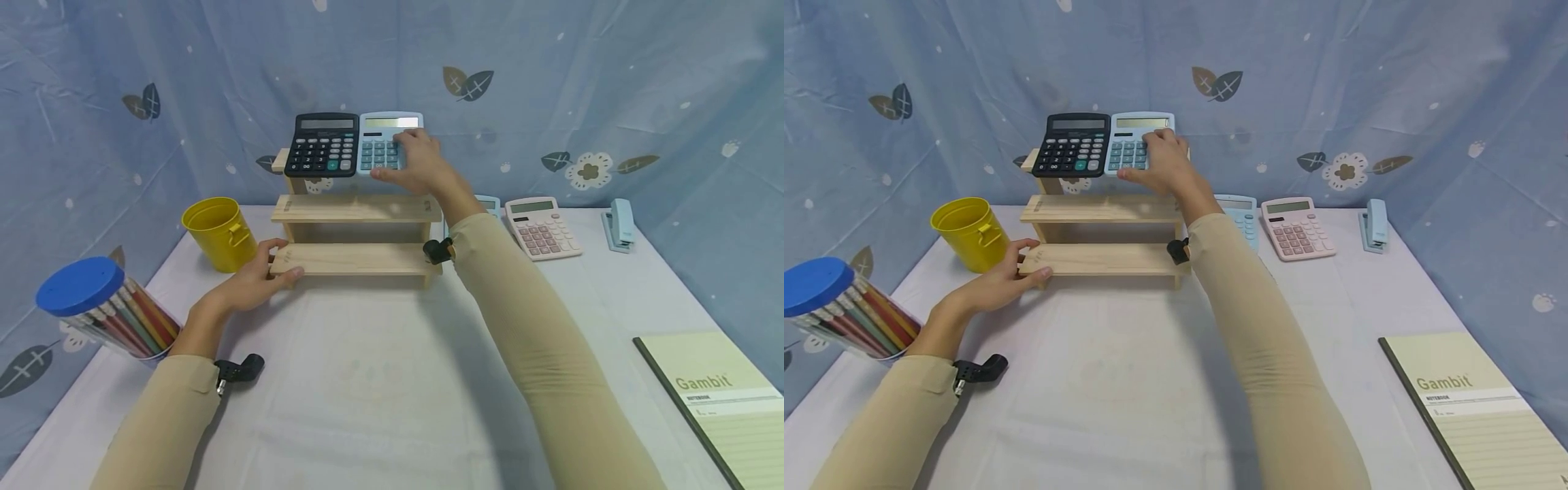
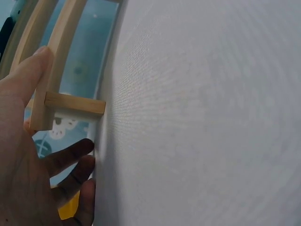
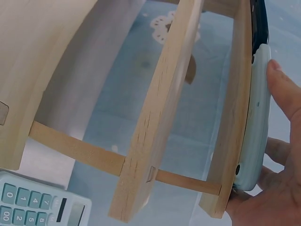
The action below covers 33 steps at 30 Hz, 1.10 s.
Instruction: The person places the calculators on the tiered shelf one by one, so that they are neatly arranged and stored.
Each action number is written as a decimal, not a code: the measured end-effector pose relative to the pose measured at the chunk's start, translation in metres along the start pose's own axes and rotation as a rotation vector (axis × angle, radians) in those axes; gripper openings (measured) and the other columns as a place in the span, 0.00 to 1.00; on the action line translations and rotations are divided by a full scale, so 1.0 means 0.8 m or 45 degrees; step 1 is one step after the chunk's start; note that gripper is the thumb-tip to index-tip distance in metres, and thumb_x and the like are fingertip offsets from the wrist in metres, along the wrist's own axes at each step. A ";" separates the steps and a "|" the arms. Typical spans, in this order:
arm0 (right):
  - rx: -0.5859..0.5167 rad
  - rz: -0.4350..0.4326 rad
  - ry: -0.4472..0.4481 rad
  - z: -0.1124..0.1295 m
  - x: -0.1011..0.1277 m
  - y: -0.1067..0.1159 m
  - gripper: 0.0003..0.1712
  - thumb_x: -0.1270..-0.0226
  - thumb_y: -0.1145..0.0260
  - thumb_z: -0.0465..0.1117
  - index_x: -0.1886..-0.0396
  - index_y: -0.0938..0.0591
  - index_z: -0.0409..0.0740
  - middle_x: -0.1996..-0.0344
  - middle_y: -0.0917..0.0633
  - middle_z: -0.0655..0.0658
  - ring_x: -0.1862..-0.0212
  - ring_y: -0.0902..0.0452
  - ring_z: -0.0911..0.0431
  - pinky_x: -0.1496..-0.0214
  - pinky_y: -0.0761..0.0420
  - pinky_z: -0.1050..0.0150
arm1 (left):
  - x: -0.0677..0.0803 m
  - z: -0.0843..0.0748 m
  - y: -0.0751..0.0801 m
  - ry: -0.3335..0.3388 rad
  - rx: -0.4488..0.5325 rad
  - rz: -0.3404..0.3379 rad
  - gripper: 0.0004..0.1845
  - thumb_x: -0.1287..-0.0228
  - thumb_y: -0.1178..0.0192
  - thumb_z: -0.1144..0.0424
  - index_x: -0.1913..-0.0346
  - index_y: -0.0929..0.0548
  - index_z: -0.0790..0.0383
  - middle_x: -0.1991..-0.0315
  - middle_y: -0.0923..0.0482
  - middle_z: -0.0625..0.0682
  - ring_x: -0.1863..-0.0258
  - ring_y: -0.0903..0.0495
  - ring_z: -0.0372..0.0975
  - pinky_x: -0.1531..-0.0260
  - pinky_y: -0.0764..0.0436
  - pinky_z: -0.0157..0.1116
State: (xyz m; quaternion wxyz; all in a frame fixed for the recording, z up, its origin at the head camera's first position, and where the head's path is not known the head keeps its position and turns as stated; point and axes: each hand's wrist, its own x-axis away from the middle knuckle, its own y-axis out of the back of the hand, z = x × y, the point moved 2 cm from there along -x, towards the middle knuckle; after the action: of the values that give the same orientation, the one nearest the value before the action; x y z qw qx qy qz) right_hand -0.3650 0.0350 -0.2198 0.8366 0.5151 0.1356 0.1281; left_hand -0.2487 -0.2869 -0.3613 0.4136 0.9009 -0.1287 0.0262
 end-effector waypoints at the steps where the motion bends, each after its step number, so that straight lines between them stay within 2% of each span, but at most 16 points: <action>1: 0.002 0.001 0.003 0.000 0.000 0.000 0.55 0.32 0.36 0.69 0.16 0.47 0.48 0.17 0.53 0.43 0.18 0.58 0.42 0.19 0.45 0.43 | 0.000 0.000 0.000 -0.002 0.003 -0.001 0.48 0.28 0.46 0.33 0.20 0.60 0.51 0.30 0.37 0.72 0.33 0.32 0.60 0.32 0.35 0.62; 14: 0.017 0.032 0.062 -0.003 -0.001 0.003 0.54 0.29 0.39 0.67 0.16 0.49 0.46 0.17 0.55 0.40 0.18 0.58 0.40 0.19 0.47 0.42 | -0.001 -0.002 0.000 0.042 0.005 0.009 0.51 0.30 0.47 0.29 0.20 0.61 0.48 0.26 0.41 0.72 0.30 0.35 0.61 0.30 0.37 0.63; 22: -0.071 0.000 0.056 -0.005 0.003 0.000 0.53 0.29 0.41 0.69 0.15 0.53 0.53 0.17 0.61 0.44 0.17 0.64 0.43 0.20 0.48 0.40 | 0.000 0.000 0.001 0.042 0.009 0.007 0.50 0.29 0.46 0.30 0.20 0.61 0.48 0.27 0.40 0.71 0.30 0.35 0.60 0.30 0.37 0.63; 30: -0.054 -0.028 0.157 -0.017 0.021 0.006 0.51 0.27 0.39 0.65 0.16 0.51 0.52 0.17 0.59 0.43 0.17 0.71 0.42 0.20 0.52 0.36 | -0.004 -0.002 0.001 0.008 0.012 0.003 0.49 0.28 0.46 0.32 0.20 0.60 0.49 0.28 0.39 0.71 0.31 0.34 0.60 0.29 0.37 0.61; 33: -0.017 -0.016 0.234 -0.023 0.028 0.006 0.52 0.27 0.38 0.64 0.16 0.51 0.51 0.17 0.58 0.41 0.17 0.69 0.40 0.20 0.51 0.36 | -0.002 0.000 0.002 0.021 0.014 0.007 0.48 0.28 0.46 0.32 0.20 0.60 0.48 0.28 0.39 0.70 0.31 0.34 0.59 0.30 0.36 0.61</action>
State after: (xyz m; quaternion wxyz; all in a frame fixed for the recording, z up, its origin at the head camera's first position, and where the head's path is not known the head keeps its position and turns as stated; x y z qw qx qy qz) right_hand -0.3508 0.0602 -0.2251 0.8248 0.4947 0.2142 0.1706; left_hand -0.2506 -0.2871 -0.3604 0.4097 0.9025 -0.1277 0.0355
